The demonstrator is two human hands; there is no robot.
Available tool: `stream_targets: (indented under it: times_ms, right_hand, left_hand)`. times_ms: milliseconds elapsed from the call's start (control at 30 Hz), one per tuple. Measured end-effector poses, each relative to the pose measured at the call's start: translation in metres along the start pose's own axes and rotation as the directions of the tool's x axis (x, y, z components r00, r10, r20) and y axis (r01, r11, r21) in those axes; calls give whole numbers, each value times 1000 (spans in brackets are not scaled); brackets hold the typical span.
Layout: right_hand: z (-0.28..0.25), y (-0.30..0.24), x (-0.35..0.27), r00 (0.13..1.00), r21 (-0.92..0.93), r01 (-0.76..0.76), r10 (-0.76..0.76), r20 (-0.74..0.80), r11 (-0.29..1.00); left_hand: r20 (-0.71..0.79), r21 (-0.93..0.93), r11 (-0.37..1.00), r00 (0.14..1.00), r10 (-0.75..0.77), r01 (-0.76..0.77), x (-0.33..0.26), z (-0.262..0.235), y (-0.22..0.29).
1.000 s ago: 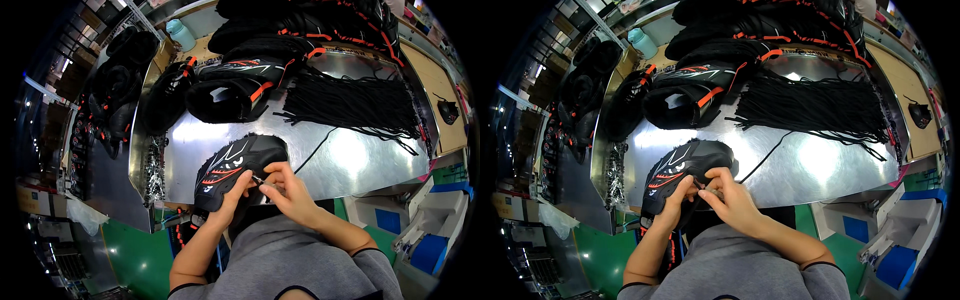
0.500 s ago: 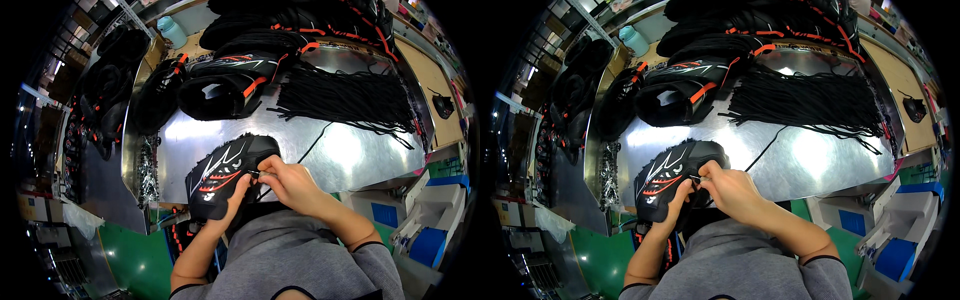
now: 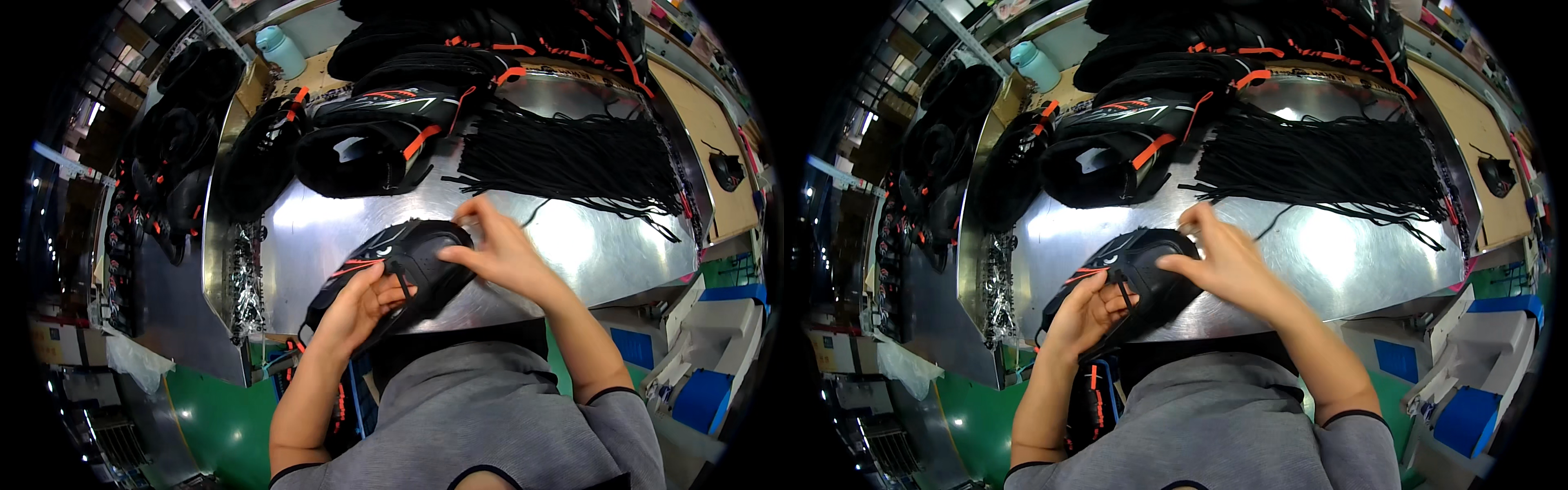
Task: The person laces black athletic shoes with red accents on a metal workbench. They thread black shoelaces through the eyelets, pull them tight, and place the finished shoes on a pile of completed units.
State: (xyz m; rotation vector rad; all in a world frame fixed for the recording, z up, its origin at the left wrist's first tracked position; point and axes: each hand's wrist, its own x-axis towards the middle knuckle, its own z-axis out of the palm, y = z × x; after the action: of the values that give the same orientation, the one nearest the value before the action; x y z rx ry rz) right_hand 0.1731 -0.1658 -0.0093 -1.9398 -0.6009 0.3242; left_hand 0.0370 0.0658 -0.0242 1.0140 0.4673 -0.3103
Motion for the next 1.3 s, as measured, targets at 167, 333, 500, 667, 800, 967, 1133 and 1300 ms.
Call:
stream_targets:
  times_ms: [167, 333, 500, 667, 800, 967, 1133, 1300]
  right_hand:
    - [33, 50, 30, 984, 390, -144, 173, -41, 910]
    - [45, 32, 13, 988, 302, -41, 84, -130, 952]
    - [64, 6, -24, 971, 99, -132, 109, 214, 986]
    - [55, 0, -44, 935, 225, 175, -234, 267, 958]
    - [33, 23, -98, 856, 77, 293, -298, 423, 953]
    - [-3, 37, -124, 752, 125, 193, -228, 619, 973]
    - [-13, 12, -84, 993, 516, 38, -91, 77, 856]
    - [9, 24, -39, 993, 428, 118, -108, -48, 896]
  left_hand:
    - [131, 589, 776, 974, 184, -226, -20, 11, 7]
    - [142, 979, 33, 788, 599, -202, -30, 18, -7]
    - [285, 952, -137, 638, 716, -272, -31, 34, -5]
    - [162, 979, -75, 512, 843, -187, -52, 21, 27]
    - [-132, 944, 210, 290, 948, -256, -73, -7, 89]
    - [-28, 960, 157, 477, 879, -233, -68, 7, 98]
    - [206, 971, 30, 899, 385, -236, -13, 53, 26]
    - [198, 975, 43, 939, 281, -218, -7, 57, 23]
